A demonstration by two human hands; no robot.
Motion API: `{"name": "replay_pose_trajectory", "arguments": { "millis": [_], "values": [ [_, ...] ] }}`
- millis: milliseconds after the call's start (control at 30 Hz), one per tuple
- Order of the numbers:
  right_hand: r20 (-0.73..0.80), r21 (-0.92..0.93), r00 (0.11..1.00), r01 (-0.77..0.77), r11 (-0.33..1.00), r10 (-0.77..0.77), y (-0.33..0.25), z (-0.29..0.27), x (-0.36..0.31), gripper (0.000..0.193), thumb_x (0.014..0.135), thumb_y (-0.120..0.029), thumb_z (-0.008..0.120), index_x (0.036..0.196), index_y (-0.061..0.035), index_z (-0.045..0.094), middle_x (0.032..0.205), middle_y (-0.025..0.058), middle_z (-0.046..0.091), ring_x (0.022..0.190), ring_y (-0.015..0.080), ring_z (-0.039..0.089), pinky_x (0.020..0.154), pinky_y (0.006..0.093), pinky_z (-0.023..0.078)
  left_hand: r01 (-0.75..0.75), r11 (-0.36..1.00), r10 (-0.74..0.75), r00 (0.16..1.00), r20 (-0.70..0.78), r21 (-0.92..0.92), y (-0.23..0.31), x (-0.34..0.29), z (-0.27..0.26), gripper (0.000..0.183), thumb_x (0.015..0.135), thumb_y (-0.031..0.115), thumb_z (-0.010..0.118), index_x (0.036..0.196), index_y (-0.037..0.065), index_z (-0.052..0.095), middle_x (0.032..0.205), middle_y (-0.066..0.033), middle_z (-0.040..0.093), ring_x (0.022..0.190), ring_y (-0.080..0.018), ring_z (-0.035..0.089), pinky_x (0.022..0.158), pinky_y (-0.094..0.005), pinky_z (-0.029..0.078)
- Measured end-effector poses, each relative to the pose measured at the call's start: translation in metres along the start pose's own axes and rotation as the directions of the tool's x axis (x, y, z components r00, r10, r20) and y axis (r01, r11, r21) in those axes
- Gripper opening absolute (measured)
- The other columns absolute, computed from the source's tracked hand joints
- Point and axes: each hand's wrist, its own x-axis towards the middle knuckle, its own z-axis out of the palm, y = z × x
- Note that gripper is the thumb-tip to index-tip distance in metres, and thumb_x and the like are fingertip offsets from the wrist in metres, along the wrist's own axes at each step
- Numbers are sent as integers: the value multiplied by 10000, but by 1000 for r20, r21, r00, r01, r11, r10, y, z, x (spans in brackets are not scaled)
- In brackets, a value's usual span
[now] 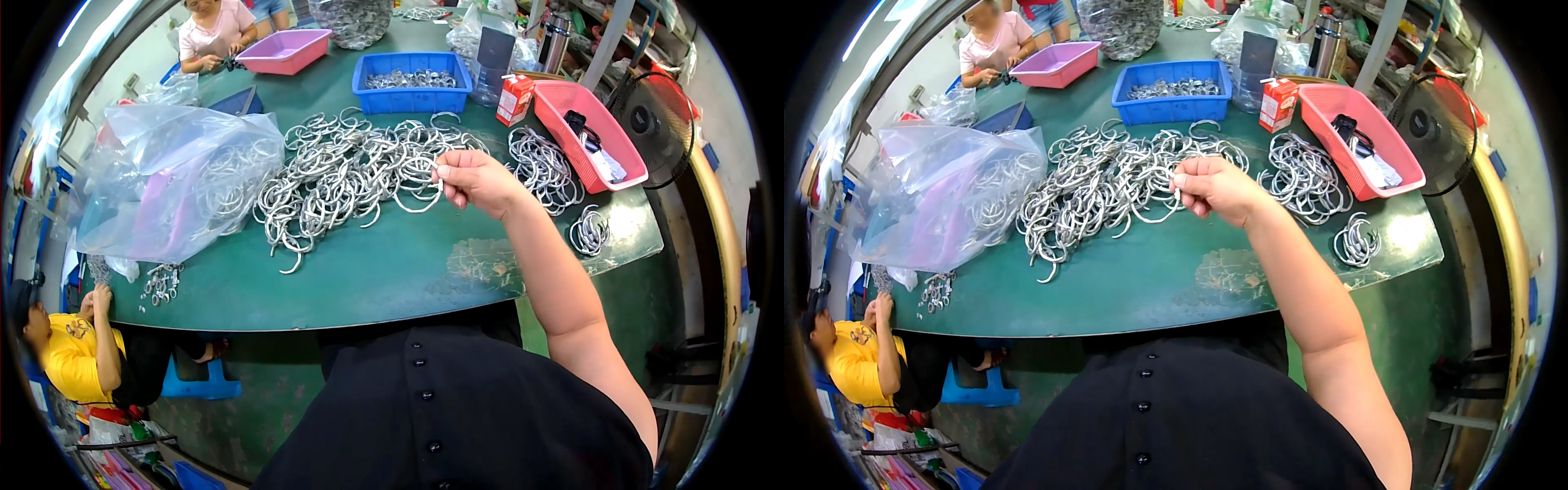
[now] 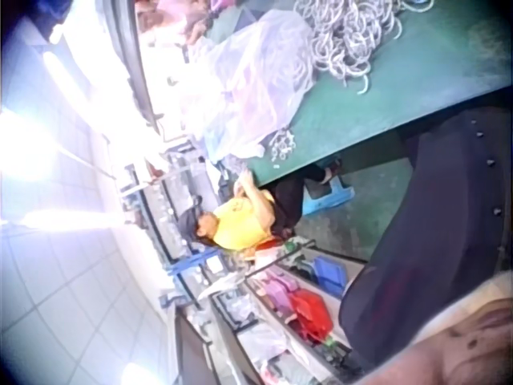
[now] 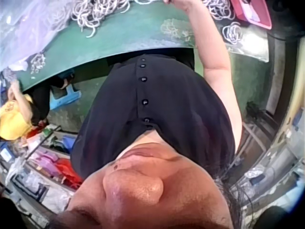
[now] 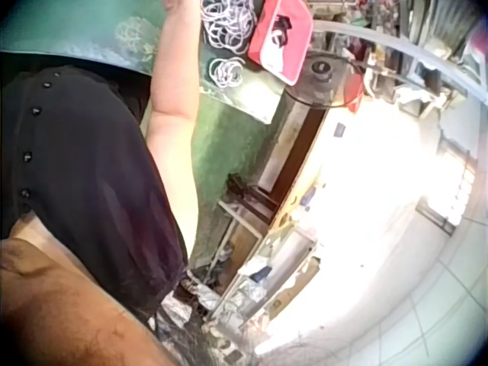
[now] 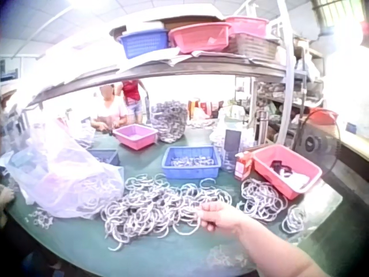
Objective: The person assembles metal hoops by picking individual curved metal segments from a pile, joining them by hand, and placing the assembled hoops into a pink container.
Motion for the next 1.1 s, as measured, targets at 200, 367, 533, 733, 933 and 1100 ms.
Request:
{"name": "replay_pose_trajectory", "arguments": {
  "millis": [200, 367, 533, 733, 933, 1100],
  "values": [
    [-9, 283, 999, 54, 958, -53, 11, 37, -18, 124, 870, -144, 493, 800, -55, 544, 593, -8, 511, 472, 66, 456, 440, 182, 358, -260, 944, 292, 946, -140, 205, 7, 9, 0, 236, 769, 243, 507, 858, 60, 627, 841, -165, 619, 742, -337, 594, 656, -427, 475],
    [-60, 387, 991, 135, 912, -121, 28, 57, -35, 125, 874, -162, 497, 820, -60, 547, 630, -1, 517, 513, 74, 467, 471, 190, 381, -689, 674, 611, 723, -323, -266, 165, -105, -180, 192, 795, 123, 565, 947, 14, 607, 816, -97, 613, 638, -141, 578, 611, -274, 469],
    [14, 465, 989, 123, 877, -146, 36, 82, -47, 139, 880, -179, 495, 856, -51, 544, 652, 7, 524, 548, 80, 484, 496, 193, 400, -787, 27, 481, 551, -682, -617, 244, -126, -206, 239, 873, 115, 479, 1070, -5, 542, 852, -49, 601, 686, -100, 552, 634, -219, 445],
    [28, 507, 991, 96, 857, -128, 36, 87, -55, 145, 884, -171, 487, 881, -39, 548, 694, 21, 551, 578, 90, 514, 517, 201, 424, -658, -191, 540, 550, -638, -728, 274, -119, -216, 231, 884, 142, 470, 1051, 7, 555, 841, -60, 612, 677, -119, 567, 616, -236, 445],
    [53, 492, 996, 38, 870, -73, 38, 92, -55, 159, 888, -163, 477, 906, -32, 564, 717, 29, 566, 601, 94, 532, 533, 213, 440, -625, -196, 508, 595, -623, -756, 268, -117, -220, 204, 880, 129, 471, 1000, 3, 576, 788, -51, 604, 646, -112, 559, 594, -228, 444],
    [60, 395, 997, 17, 918, -45, 41, 94, -51, 165, 891, -160, 468, 912, -30, 568, 713, 30, 572, 574, 90, 533, 526, 211, 439, -633, -181, 477, 613, -630, -753, 261, -115, -225, 200, 878, 126, 467, 978, -5, 580, 745, -41, 583, 610, -104, 538, 564, -217, 433]
  ]
}}
